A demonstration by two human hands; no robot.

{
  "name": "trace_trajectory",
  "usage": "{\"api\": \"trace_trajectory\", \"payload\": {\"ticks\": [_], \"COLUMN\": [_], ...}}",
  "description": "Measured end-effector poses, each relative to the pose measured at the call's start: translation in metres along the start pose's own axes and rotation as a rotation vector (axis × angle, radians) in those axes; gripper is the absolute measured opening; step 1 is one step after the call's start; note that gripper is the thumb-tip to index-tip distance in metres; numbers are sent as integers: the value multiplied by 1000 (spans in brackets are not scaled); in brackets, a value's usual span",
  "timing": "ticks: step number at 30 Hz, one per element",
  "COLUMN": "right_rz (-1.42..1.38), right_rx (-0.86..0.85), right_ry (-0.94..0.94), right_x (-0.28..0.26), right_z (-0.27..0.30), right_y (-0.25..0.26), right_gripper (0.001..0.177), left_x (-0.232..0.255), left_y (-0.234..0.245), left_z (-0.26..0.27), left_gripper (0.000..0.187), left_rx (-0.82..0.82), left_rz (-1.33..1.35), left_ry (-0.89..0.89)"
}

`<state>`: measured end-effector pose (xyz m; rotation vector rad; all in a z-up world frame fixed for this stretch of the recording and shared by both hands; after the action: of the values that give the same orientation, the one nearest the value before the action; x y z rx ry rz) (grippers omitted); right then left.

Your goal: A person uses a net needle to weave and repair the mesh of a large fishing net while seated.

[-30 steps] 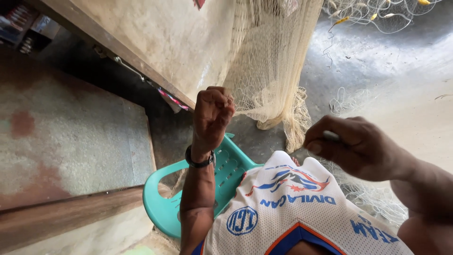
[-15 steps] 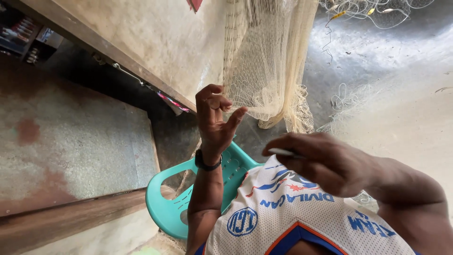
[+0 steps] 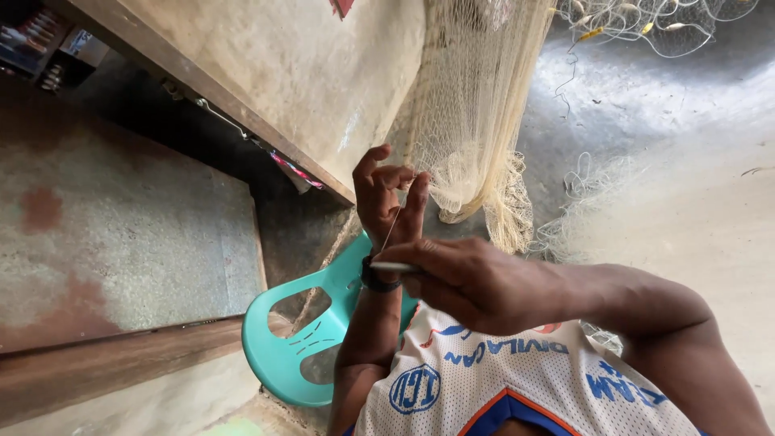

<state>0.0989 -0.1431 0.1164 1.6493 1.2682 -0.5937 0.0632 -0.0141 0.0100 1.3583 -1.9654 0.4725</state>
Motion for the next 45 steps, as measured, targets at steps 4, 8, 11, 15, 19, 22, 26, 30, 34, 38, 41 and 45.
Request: {"api": "trace_trajectory", "payload": {"ticks": [4,8,11,15,19,22,26,30,34,38,41,45], "right_rz": [-29,-77,-56,-54,-68,-101,-143,-86,-12,57,137,206], "right_rx": [114,307,390,487,552,618,604,516,463,427,401,371], "right_ry": [31,101,132,145,200,216,230,212,204,184,147,138], "right_x": [13,22,23,28,22,33,31,36,37,36,44,46], "right_z": [-4,-4,-9,-16,-24,-28,-29,-21,-18,-16,-17,-16], "right_y": [-19,-22,-17,-13,-10,-17,-15,-24,-27,-30,-40,-49], "right_gripper": [37,35,33,32,29,30,28,32,36,37,40,39], "left_x": [-14,-23,-29,-38,-45,-50,-55,-55,-54,-51,-35,-29], "left_y": [-6,-12,-14,-20,-24,-30,-38,-29,-28,-32,-41,-40], "left_z": [8,15,18,15,11,9,8,11,13,15,9,2], "left_gripper": [8,12,12,13,13,14,15,16,17,18,12,14], "left_rx": [48,95,125,67,9,-51,-128,-137,-149,-158,-79,4], "left_rz": [189,333,258,293,311,324,338,320,337,375,448,486], "left_ry": [-54,-116,-139,-112,-80,-54,-13,32,67,100,26,-15]}}
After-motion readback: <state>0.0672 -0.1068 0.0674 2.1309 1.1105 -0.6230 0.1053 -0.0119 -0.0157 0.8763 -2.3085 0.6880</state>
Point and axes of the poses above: each hand's wrist, its own z-axis away from the middle knuckle, its own y-axis out of the back of the hand, x = y × z, the point moved 6 cm from there along -z, towards the middle knuckle, and after that the axes turned 1 degree about x, right-handed, at the moved point
